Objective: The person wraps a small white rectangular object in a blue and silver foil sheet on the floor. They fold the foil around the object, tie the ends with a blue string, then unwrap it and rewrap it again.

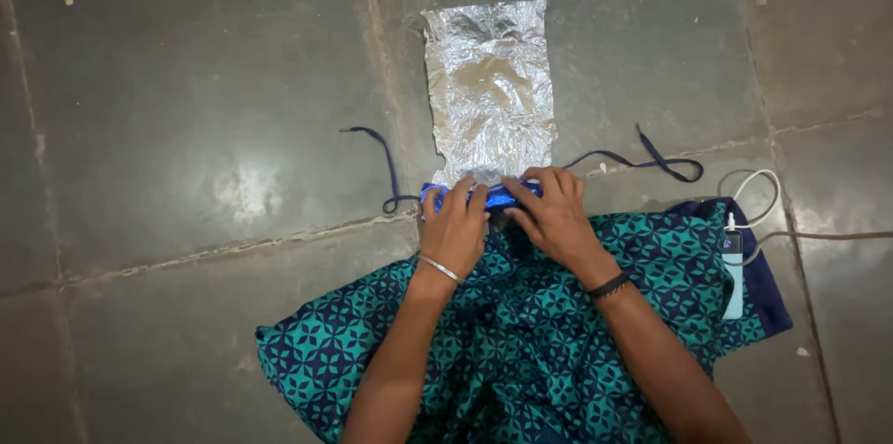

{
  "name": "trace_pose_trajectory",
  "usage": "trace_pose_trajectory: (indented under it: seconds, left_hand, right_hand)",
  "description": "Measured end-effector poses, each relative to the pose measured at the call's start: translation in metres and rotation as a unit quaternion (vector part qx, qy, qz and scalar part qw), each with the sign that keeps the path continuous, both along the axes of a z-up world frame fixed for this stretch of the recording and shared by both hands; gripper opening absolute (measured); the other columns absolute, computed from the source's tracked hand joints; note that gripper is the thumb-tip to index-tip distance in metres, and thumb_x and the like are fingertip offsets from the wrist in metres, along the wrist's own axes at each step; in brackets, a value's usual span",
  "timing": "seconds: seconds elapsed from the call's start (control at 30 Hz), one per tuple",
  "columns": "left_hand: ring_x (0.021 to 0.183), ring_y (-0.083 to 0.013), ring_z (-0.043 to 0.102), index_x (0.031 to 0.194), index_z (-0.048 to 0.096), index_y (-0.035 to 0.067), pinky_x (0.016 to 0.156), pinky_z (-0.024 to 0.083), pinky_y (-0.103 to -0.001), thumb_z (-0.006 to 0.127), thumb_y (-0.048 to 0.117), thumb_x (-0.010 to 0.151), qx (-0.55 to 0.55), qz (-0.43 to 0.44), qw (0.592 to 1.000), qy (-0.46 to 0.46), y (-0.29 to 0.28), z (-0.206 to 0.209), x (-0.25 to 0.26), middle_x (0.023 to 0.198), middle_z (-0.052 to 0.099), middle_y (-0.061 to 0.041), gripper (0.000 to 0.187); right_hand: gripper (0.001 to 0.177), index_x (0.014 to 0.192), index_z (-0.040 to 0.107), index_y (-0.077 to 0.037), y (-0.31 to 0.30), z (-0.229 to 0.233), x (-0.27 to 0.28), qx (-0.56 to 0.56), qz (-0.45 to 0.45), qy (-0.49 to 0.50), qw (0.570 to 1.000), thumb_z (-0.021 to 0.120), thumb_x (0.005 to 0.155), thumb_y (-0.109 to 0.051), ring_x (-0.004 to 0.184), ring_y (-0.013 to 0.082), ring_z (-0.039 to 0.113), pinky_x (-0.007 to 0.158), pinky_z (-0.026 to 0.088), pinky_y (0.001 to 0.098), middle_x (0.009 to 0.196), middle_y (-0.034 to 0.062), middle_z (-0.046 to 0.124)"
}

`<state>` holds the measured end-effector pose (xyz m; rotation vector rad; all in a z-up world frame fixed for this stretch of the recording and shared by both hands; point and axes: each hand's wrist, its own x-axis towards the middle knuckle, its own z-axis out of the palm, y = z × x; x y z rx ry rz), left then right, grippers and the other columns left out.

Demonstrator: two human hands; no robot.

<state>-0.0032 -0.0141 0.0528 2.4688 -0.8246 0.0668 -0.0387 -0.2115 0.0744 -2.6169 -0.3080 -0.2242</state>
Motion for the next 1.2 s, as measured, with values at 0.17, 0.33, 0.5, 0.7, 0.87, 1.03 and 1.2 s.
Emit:
trace_pose_trajectory:
  seconds: [0.17,0.33,0.5,0.7,0.87,1.03,1.2]
  left_hand:
    - [0.12,-0.035,0.053,0.133,0.057,0.006,0.106,0.031,-0.056,0.073,0.021,0.082,-0.007,0.001,1.0,0.018,0.0,0.008,0.004,0.127,0.058,-0.015,0.056]
    - [0.121,-0.0308,0.054,0.141,0.053,0.007,0.108,0.031,-0.057,0.075,0.021,0.08,0.03,0.005,0.999,0.031,-0.003,-0.002,0.004,0.129,0.058,-0.012,0.066]
    - [0.123,-0.0286,0.055,0.137,0.053,0.007,0.108,0.032,-0.055,0.075,0.023,0.087,0.006,0.028,0.996,0.08,-0.003,-0.026,0.003,0.127,0.06,-0.011,0.057]
    - [0.118,-0.0311,0.058,0.137,0.049,0.003,0.098,0.033,-0.05,0.075,0.025,0.085,-0.077,0.071,0.985,0.134,0.001,-0.051,0.003,0.125,0.061,-0.014,0.062]
    - [0.113,-0.0307,0.062,0.124,0.057,0.006,0.095,0.032,-0.051,0.076,0.026,0.086,-0.066,0.075,0.982,0.162,0.006,-0.062,0.004,0.116,0.066,-0.013,0.047]
    - [0.104,-0.0333,0.065,0.117,0.06,0.007,0.089,0.033,-0.053,0.075,0.036,0.086,-0.026,0.059,0.974,0.215,0.007,-0.07,0.004,0.106,0.071,-0.014,0.045]
    - [0.099,-0.0376,0.067,0.119,0.059,0.005,0.084,0.034,-0.056,0.071,0.042,0.089,0.0,0.043,0.965,0.258,0.005,-0.059,0.007,0.102,0.072,-0.018,0.048]
  right_hand:
    - [0.049,0.136,0.063,-0.01,-0.001,-0.005,0.003,-0.005,0.0,0.014,1.0,0.071,0.092,-0.028,0.113,0.0317,0.052,0.1,0.035,0.0473,0.118,0.0109,0.061]
    - [0.052,0.133,0.059,-0.003,-0.003,-0.013,0.003,-0.007,-0.025,0.007,1.0,0.07,0.093,-0.034,0.116,0.0324,0.053,0.104,0.035,0.0483,0.122,0.0133,0.061]
    - [0.045,0.129,0.059,-0.01,-0.001,-0.014,0.005,-0.046,-0.031,0.024,0.998,0.072,0.091,-0.031,0.125,0.0303,0.052,0.107,0.032,0.0497,0.132,0.0104,0.06]
    - [0.071,0.14,0.054,-0.009,0.003,-0.008,0.001,-0.068,0.031,0.019,0.997,0.077,0.075,-0.023,0.142,0.0326,0.042,0.113,0.024,0.056,0.151,0.0119,0.049]
    - [0.069,0.139,0.056,-0.012,0.007,-0.009,-0.004,-0.142,0.066,0.033,0.987,0.072,0.072,-0.016,0.141,0.0302,0.043,0.114,0.025,0.0598,0.15,0.0083,0.05]
    - [0.054,0.138,0.058,-0.008,0.014,-0.019,-0.008,-0.183,0.066,0.006,0.981,0.063,0.084,-0.01,0.136,0.0316,0.047,0.114,0.03,0.058,0.15,0.0115,0.051]
    - [0.061,0.136,0.058,-0.009,0.014,-0.023,-0.007,-0.19,0.08,0.021,0.978,0.067,0.075,-0.011,0.128,0.0326,0.051,0.112,0.031,0.0566,0.146,0.0119,0.052]
